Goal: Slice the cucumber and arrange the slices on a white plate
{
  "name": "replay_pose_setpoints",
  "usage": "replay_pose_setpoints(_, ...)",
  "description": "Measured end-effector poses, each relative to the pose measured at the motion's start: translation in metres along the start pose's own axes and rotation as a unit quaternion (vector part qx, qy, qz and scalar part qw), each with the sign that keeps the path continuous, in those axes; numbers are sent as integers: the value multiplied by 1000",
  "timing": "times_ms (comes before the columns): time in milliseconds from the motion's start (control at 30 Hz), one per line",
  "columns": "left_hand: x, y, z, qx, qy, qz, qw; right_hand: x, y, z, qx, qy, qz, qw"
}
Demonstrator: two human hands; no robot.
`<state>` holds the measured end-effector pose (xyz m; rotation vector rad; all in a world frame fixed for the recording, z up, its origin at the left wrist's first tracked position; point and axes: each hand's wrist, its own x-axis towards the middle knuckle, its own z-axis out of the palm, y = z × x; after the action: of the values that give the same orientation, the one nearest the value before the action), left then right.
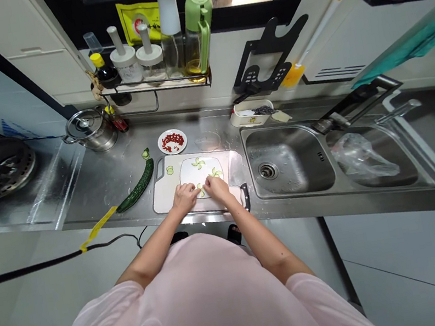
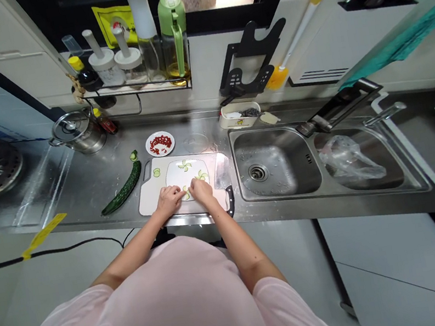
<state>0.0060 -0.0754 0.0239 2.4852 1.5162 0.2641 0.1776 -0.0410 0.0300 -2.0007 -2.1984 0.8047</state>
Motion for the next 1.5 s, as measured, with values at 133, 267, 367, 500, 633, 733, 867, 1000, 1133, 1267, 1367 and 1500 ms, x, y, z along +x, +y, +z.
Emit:
replay_pose_setpoints(133, 0, 0, -1, 5, -12, -4, 1000, -3, -2, -3, 12, 18, 4, 1000)
replay_pose_setpoints(267, 1, -1, 0, 7, -4, 9, 1000, -6, -3, -7, 41, 56, -4, 998)
replay_pose_setpoints(367, 2, -2, 1, 7, 6, 20, 1000, -8, -1, -8, 69, 75, -14, 995)
replay_pose_setpoints(500, 3, -4, 2, -2, 36, 30, 999, -9, 4, -5, 105, 88, -26, 990)
replay_pose_setpoints(633, 5, -6, 3, -30, 62, 5, 998, -11, 7, -3, 136, 106, -29, 985)
replay_pose_setpoints(733, 9, -12, -1, -59, 99, -81, 990, -12, 9, -3, 152, 114, -33, 981)
replay_pose_setpoints(867, 18, -31, -12, -78, 162, -280, 943, -15, 13, -5, 173, 127, -40, 976)
replay_pose_setpoints(1000, 25, -51, -22, -63, 168, -402, 898, -18, 15, -9, 188, 141, -42, 971)
replay_pose_setpoints(1133, 31, -61, -24, -43, 150, -435, 887, -18, 15, -12, 196, 146, -47, 968)
replay_pose_setpoints(1267, 36, -64, -22, -49, 133, -434, 890, -17, 14, -13, 200, 140, -46, 969)
replay_pose_setpoints(1367, 38, -65, -20, -59, 141, -434, 888, -17, 12, -13, 202, 133, -47, 969)
replay_pose_setpoints(1500, 40, -68, -17, -93, 175, -425, 883, -17, 12, -12, 204, 129, -50, 969)
